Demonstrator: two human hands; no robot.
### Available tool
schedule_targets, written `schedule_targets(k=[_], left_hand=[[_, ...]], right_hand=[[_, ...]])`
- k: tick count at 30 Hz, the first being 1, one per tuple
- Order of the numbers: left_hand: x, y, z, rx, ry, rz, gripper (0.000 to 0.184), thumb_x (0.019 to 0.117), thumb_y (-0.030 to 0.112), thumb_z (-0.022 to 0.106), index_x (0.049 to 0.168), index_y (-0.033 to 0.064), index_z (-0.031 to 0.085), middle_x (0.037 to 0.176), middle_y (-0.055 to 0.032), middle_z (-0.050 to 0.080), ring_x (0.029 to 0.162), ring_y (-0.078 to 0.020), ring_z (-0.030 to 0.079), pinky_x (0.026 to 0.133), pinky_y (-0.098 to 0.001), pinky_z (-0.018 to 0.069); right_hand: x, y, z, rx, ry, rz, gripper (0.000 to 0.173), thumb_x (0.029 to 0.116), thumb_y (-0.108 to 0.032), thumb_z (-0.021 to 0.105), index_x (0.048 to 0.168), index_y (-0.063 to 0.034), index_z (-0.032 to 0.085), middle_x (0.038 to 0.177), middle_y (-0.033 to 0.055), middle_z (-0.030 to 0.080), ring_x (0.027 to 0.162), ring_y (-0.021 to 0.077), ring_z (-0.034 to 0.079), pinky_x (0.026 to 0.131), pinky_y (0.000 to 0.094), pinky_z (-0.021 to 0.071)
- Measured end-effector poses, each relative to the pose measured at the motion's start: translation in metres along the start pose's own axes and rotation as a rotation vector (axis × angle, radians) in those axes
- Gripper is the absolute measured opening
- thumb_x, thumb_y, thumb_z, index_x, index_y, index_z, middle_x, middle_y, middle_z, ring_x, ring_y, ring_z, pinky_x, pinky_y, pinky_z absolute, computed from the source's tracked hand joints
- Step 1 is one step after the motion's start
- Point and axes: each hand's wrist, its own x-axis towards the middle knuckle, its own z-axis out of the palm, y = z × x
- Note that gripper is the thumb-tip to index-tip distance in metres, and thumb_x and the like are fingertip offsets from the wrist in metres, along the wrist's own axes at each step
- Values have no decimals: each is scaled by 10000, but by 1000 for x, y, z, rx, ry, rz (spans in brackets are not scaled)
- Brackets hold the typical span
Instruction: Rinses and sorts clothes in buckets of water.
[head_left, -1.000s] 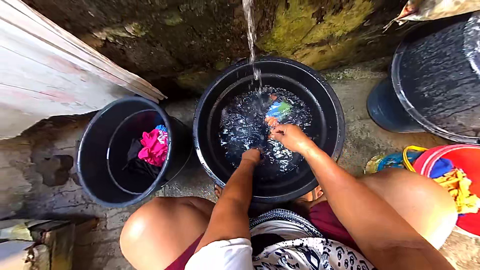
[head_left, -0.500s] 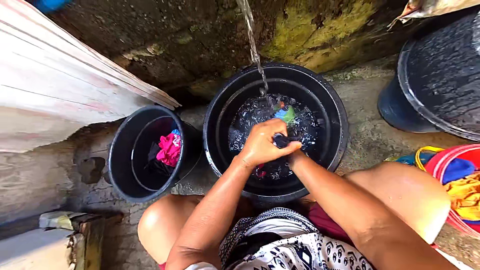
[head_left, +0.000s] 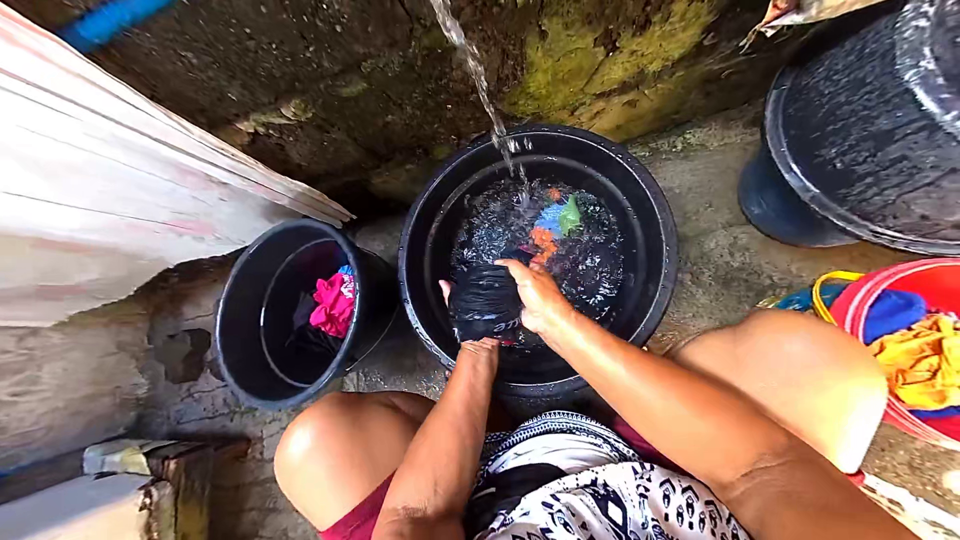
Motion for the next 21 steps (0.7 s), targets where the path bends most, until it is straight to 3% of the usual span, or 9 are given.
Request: schedule_targets(k=[2,6,8,11,13,14,17,19,21], left_hand=[[25,21,12,-71,-135,24,698,1047,626,164,1275,161,632,1219,-69,718,1099,-217,696,866,-423,603],[32,43,52,517,5,283,244,1053,275,499,1186,115,626,961,-14,721,834,-106,700,726,-318,609],[25,47,60,843,-207,473,279,969,238,626,1160,43,683,1053,-36,726,946,-115,695,860,-339,596],[23,44,63,1211,-635,738,380,948,356,684,1107,14,731,1262,-120,699,1232,-222,637,1109,-450,491],[19,30,56,1255,-604,777,397,983,423,613,1085,61,743,1408,-129,626,1381,-265,525,1204,-501,360],[15,23,52,1173,-494,736,364,998,362,591,1077,31,721,1414,-142,613,1390,-262,514,1203,-474,376],[7,5,60,854,65,457,321,1052,277,470,1136,20,642,1082,-69,681,1018,-139,653,910,-382,551],[9,5,64,643,254,245,424,1116,362,389,1314,37,574,1119,-129,676,1016,-196,671,898,-430,575],[13,3,59,424,259,87,461,1121,415,304,1254,98,611,1030,-93,702,933,-189,691,805,-417,593]], right_hand=[[11,5,-15,10,105,64,291,1050,-236,579,1252,-28,603,1079,144,699,974,235,692,848,434,590],[34,23,-44,56,238,209,519,1051,-413,559,1436,-73,487,1274,181,639,1128,311,644,914,519,558],[34,28,-53,80,74,351,709,1022,-694,342,1511,-183,390,1305,202,613,1118,383,637,852,605,553],[26,25,-53,268,-190,330,913,902,-874,154,1307,-175,580,1056,146,711,936,307,701,724,517,600],[24,20,-47,304,-182,192,694,998,-737,291,1175,-162,637,933,47,718,851,167,701,725,373,603],[25,16,-43,263,-103,118,536,1038,-610,412,1175,-146,641,937,37,714,849,145,694,739,353,599],[25,7,-34,-11,94,-64,456,977,-350,683,1324,-71,585,1129,115,688,996,211,675,857,431,581],[23,4,-28,-220,91,-199,320,962,-248,711,1171,-13,653,986,114,682,850,180,645,745,398,557],[22,2,-26,-434,-4,-336,221,940,-182,716,1069,-3,714,917,105,703,816,161,652,764,403,560]])
